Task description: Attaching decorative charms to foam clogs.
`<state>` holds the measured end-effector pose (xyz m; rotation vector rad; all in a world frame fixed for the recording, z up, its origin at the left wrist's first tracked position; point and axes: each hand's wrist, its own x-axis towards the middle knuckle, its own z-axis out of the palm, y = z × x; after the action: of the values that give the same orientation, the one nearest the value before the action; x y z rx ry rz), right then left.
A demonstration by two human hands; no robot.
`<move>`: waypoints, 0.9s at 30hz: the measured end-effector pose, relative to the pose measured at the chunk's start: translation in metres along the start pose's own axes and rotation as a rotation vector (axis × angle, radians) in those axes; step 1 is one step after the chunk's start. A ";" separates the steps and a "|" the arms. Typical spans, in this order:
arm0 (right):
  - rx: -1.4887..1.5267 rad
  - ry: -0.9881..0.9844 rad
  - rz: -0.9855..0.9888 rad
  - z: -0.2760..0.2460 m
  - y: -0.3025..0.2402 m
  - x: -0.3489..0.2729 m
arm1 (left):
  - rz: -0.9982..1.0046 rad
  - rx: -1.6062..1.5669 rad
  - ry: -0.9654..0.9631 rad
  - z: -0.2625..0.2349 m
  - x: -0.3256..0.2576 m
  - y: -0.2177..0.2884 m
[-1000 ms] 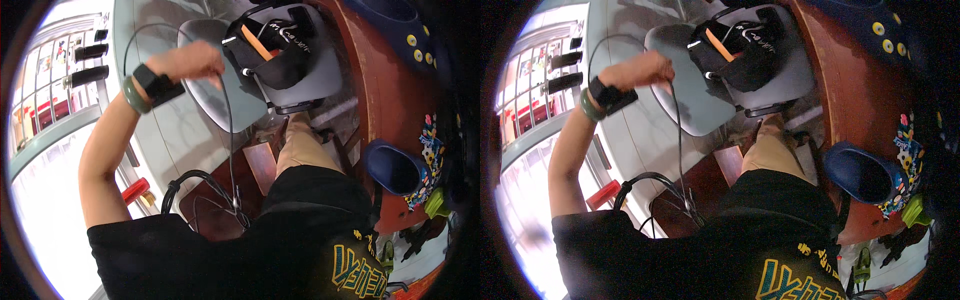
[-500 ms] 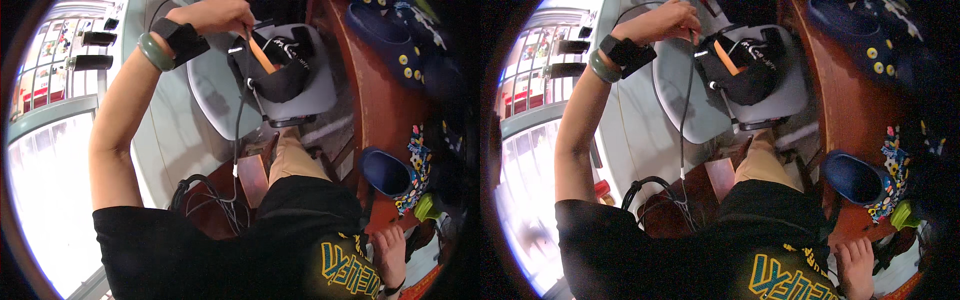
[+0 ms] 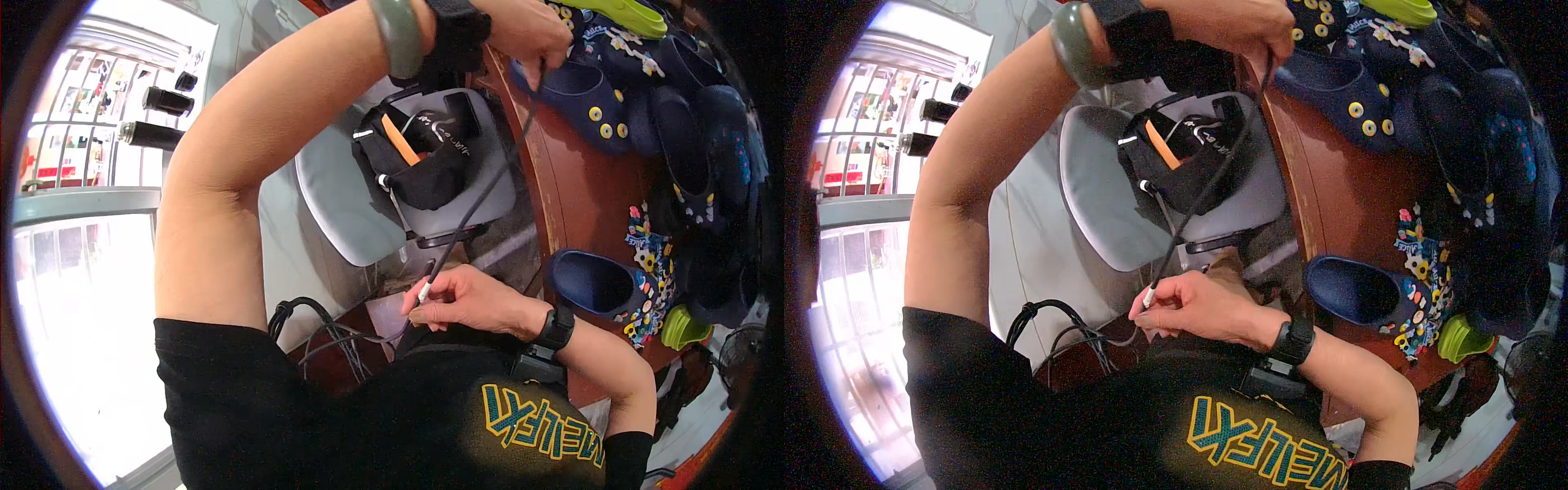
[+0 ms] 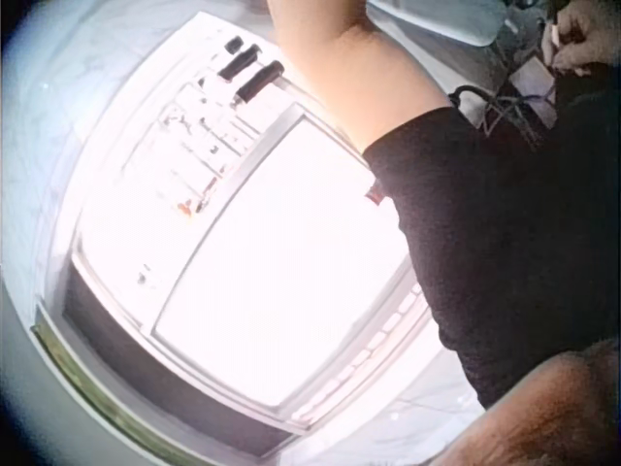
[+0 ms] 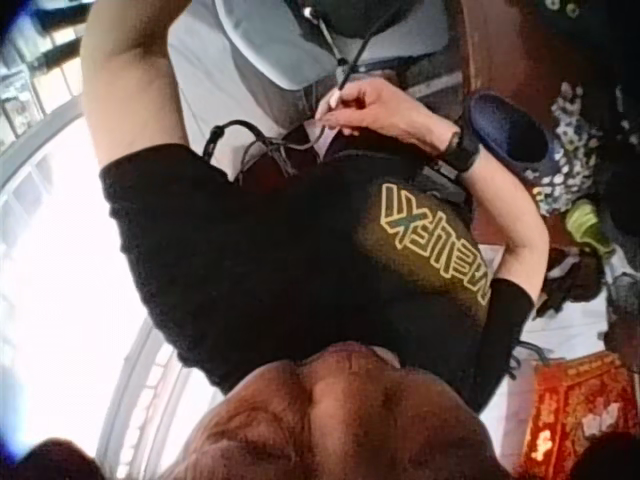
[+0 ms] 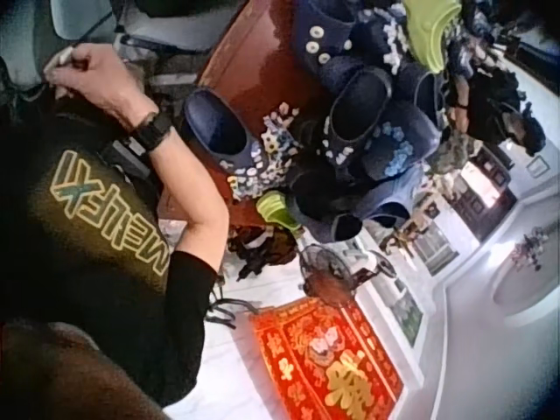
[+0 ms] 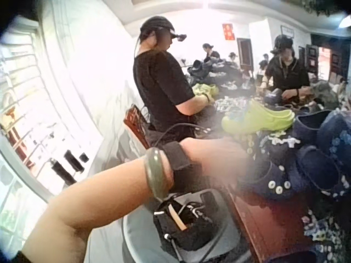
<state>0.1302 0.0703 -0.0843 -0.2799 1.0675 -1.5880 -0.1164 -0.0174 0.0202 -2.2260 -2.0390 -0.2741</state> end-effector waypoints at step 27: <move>0.262 0.204 -0.221 -0.021 -0.025 -0.011 | -0.271 -0.035 0.020 0.056 0.009 0.009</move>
<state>0.1032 0.0887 -0.0737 -0.0604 0.9928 -1.9663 -0.1033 0.0015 -0.0321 -1.9527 -2.3404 -0.3562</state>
